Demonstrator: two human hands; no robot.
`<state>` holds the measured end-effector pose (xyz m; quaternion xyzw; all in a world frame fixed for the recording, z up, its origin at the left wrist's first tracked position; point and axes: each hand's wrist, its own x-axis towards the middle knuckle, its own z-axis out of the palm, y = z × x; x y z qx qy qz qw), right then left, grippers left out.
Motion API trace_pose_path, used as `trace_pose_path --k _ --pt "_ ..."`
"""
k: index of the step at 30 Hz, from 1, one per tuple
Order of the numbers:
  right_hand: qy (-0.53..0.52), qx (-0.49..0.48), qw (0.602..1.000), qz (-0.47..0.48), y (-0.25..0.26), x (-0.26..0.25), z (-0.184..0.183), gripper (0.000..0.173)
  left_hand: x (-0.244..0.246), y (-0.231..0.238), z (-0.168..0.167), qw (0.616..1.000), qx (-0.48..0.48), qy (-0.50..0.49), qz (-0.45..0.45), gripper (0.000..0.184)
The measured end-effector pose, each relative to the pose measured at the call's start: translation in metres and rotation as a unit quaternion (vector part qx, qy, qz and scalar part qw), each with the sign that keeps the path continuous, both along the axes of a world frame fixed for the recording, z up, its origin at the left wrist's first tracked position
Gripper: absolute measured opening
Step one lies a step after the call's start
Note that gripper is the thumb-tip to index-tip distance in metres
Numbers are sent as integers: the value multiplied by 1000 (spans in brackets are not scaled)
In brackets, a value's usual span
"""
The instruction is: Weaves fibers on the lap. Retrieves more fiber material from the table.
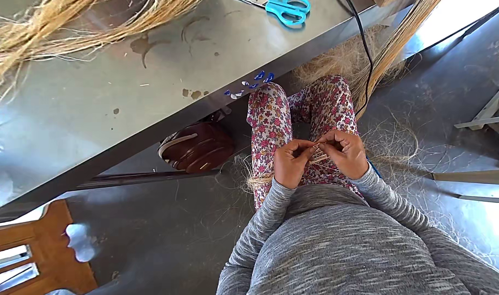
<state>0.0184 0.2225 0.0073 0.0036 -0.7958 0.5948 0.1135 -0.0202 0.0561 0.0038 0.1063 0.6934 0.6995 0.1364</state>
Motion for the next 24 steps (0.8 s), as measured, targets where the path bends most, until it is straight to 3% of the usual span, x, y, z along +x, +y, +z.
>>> trace_pose_path --k 4,8,12,18,24 --pt "-27 -41 999 12 2 0 1 7 -2 -2 -2 995 77 -53 -34 13" --pt "-37 -35 998 34 2 -2 3 7 -6 -3 2 967 142 -198 -72 19" --pt "-54 -52 997 35 1 -6 -1 8 -6 1 9 925 184 -333 -18 26" --pt "-49 -21 998 44 -5 -6 -10 6 -7 1 2 939 182 -285 63 26" --pt "-31 12 997 65 0 3 -5 9 -7 -5 -4 966 141 -212 55 29"
